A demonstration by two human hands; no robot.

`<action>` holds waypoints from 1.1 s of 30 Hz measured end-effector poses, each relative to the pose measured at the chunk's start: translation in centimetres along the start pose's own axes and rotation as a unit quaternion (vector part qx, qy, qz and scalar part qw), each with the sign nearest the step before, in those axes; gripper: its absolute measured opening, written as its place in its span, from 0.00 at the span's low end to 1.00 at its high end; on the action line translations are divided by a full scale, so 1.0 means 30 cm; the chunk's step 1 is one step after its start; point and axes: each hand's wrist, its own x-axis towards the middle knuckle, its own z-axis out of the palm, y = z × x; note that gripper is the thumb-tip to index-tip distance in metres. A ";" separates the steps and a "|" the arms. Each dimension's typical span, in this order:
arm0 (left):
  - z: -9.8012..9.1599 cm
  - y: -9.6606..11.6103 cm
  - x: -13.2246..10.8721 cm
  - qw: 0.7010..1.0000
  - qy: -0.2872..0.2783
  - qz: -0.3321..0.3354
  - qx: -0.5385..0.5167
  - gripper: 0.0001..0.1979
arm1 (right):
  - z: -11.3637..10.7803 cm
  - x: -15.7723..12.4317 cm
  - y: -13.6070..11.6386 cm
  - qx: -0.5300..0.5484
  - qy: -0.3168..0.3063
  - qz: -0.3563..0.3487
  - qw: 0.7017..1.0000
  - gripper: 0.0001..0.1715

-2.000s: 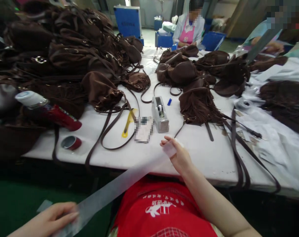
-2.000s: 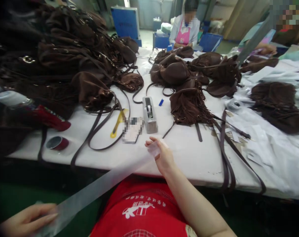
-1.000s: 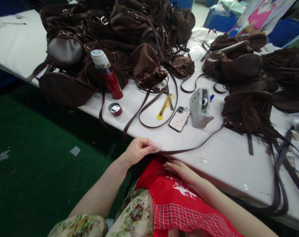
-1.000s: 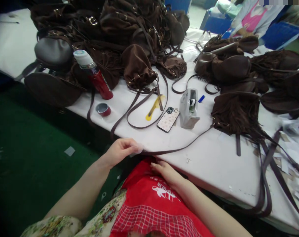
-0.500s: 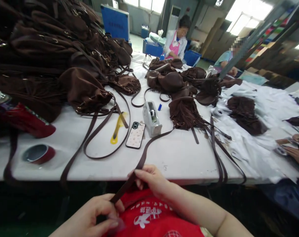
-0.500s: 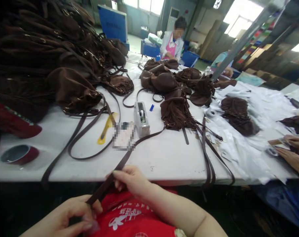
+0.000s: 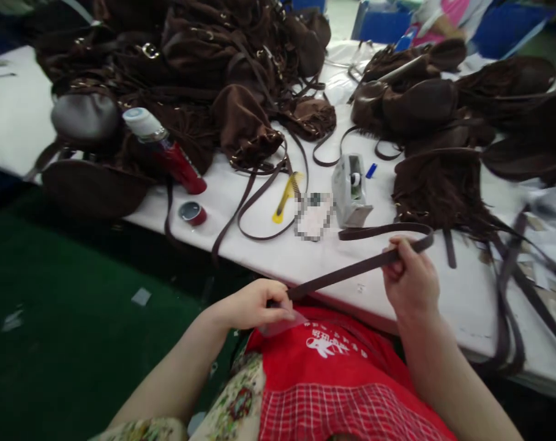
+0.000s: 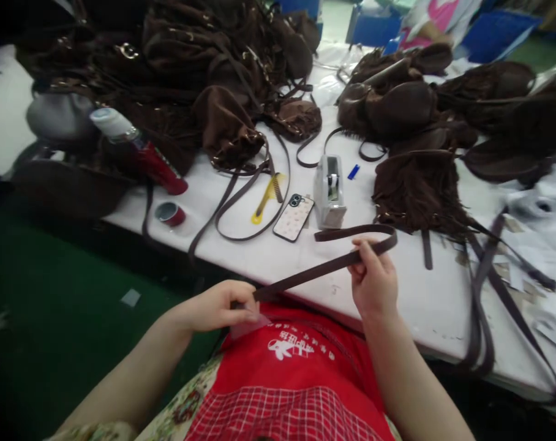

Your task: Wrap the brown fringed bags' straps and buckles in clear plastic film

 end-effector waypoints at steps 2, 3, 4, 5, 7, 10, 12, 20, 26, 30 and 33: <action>0.011 0.003 0.013 1.000 0.003 -0.003 -0.006 0.14 | 0.029 -0.045 0.039 -0.090 -0.141 0.094 0.981 0.09; 0.016 0.005 0.019 1.000 0.002 -0.003 -0.009 0.14 | 0.048 -0.076 0.058 -0.139 -0.229 0.146 0.952 0.11; 0.021 0.008 0.021 1.000 0.002 -0.004 -0.009 0.14 | 0.065 -0.103 0.075 -0.169 -0.283 0.175 0.928 0.13; 0.025 0.010 0.020 1.000 0.003 -0.006 -0.007 0.14 | 0.077 -0.119 0.088 -0.185 -0.307 0.192 0.914 0.16; 0.027 0.007 0.008 1.000 0.011 -0.018 0.002 0.13 | 0.087 -0.113 0.103 -0.164 -0.238 0.191 0.938 0.22; 0.027 -0.006 -0.004 0.999 0.029 -0.045 0.000 0.13 | 0.090 -0.060 0.112 -0.062 -0.027 0.152 0.986 0.24; 0.035 -0.003 0.004 0.997 0.041 -0.061 -0.023 0.14 | 0.105 -0.053 0.126 -0.039 -0.008 0.143 0.989 0.22; 0.083 0.032 0.074 0.995 0.074 -0.036 -0.055 0.15 | 0.134 -0.137 0.177 -0.177 -0.304 0.139 0.926 0.20; 0.122 0.010 0.128 0.993 0.088 -0.019 -0.074 0.14 | 0.078 -0.118 0.167 -0.229 -0.269 0.065 0.933 0.12; 0.116 -0.013 0.134 0.994 0.094 0.000 -0.062 0.09 | 0.025 -0.102 0.155 -0.271 -0.239 0.035 0.932 0.16; 0.089 -0.038 0.117 0.987 0.156 0.010 -0.028 0.06 | -0.031 -0.076 0.113 -0.256 -0.173 0.024 0.951 0.22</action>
